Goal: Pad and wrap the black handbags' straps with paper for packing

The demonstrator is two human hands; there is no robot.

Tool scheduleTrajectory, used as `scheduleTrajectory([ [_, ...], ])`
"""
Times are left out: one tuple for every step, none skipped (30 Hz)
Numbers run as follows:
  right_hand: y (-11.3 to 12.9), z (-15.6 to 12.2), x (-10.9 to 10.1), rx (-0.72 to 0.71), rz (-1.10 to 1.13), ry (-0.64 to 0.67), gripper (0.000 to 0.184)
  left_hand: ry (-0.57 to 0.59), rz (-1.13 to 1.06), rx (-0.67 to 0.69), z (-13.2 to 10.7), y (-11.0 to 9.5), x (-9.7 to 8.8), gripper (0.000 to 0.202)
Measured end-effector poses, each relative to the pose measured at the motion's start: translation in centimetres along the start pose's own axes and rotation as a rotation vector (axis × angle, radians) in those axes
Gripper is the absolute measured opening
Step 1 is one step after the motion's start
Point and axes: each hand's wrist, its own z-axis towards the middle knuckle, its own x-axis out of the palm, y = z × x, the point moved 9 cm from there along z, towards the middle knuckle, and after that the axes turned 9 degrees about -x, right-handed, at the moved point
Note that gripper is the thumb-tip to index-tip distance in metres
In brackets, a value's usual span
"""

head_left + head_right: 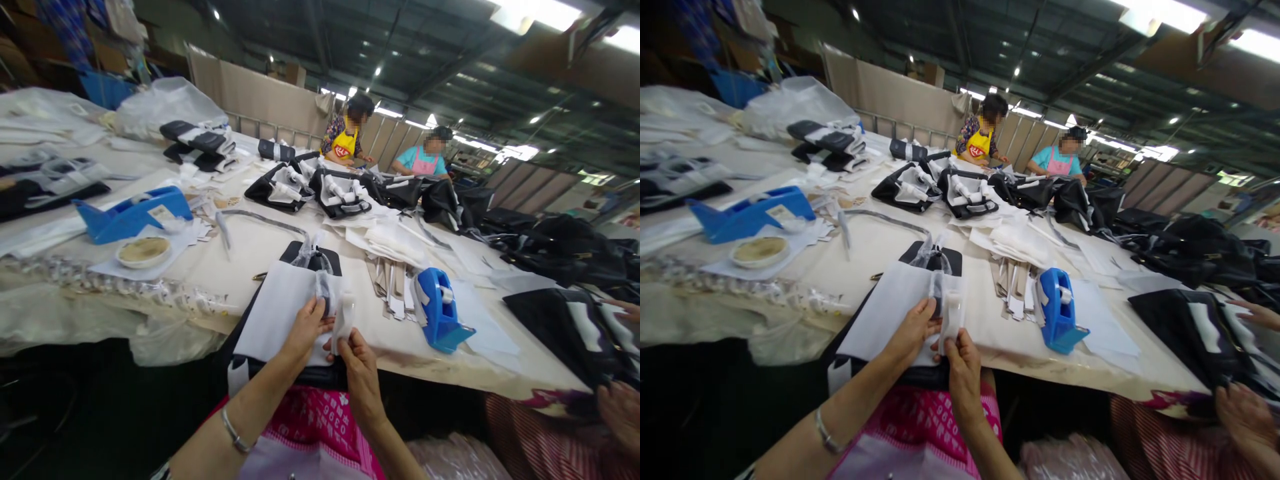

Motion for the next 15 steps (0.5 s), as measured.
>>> scheduleTrajectory([
  [-0.1, 0.0, 0.0, 0.011, 0.006, -0.001, 0.026, 0.004, -0.012, -0.012, -0.1, 0.0, 0.0, 0.05],
  [-0.2, 0.1, 0.1, 0.021, 0.014, 0.001, 0.026, 0.01, -0.022, -0.024, -0.1, 0.1, -0.1, 0.05],
  [-0.3, 0.1, 0.2, 0.03, 0.024, 0.005, 0.025, 0.015, -0.03, -0.036, -0.1, 0.1, -0.1, 0.05],
  [-0.4, 0.2, 0.2, 0.037, 0.037, 0.009, 0.025, 0.021, -0.036, -0.049, -0.2, 0.2, -0.2, 0.049],
  [-0.5, 0.2, 0.3, 0.042, 0.052, 0.012, 0.024, 0.026, -0.041, -0.062, -0.2, 0.3, -0.2, 0.047],
  [-0.5, 0.3, 0.5, 0.048, 0.064, 0.015, 0.024, 0.031, -0.045, -0.076, -0.3, 0.4, -0.2, 0.046],
  [-0.6, 0.3, 0.6, 0.055, 0.075, 0.016, 0.024, 0.036, -0.047, -0.09, -0.3, 0.6, -0.2, 0.045],
  [-0.7, 0.4, 0.8, 0.065, 0.088, 0.017, 0.024, 0.04, -0.048, -0.105, -0.4, 0.8, -0.2, 0.044],
  [-0.9, 0.4, 1.0, 0.076, 0.104, 0.018, 0.025, 0.044, -0.048, -0.12, -0.6, 1.1, -0.2, 0.044],
  [-1.0, 0.5, 1.2, 0.088, 0.123, 0.017, 0.026, 0.046, -0.049, -0.134, -0.7, 1.3, -0.2, 0.044],
  [-1.2, 0.5, 1.4, 0.101, 0.142, 0.013, 0.027, 0.047, -0.044, -0.145, -0.8, 1.6, -0.2, 0.044],
  [-1.4, 0.6, 1.5, 0.114, 0.159, 0.008, 0.027, 0.049, -0.034, -0.151, -1.0, 1.8, -0.2, 0.044],
  [-1.6, 0.6, 1.6, 0.126, 0.174, 0.003, 0.026, 0.052, -0.016, -0.152, -1.1, 1.9, -0.2, 0.043],
  [-1.7, 0.6, 1.6, 0.136, 0.185, -0.003, 0.026, 0.054, 0.009, -0.152, -1.2, 2.0, -0.2, 0.041],
  [-1.9, 0.6, 1.6, 0.143, 0.193, -0.008, 0.025, 0.057, 0.039, -0.151, -1.3, 2.0, -0.2, 0.038],
])
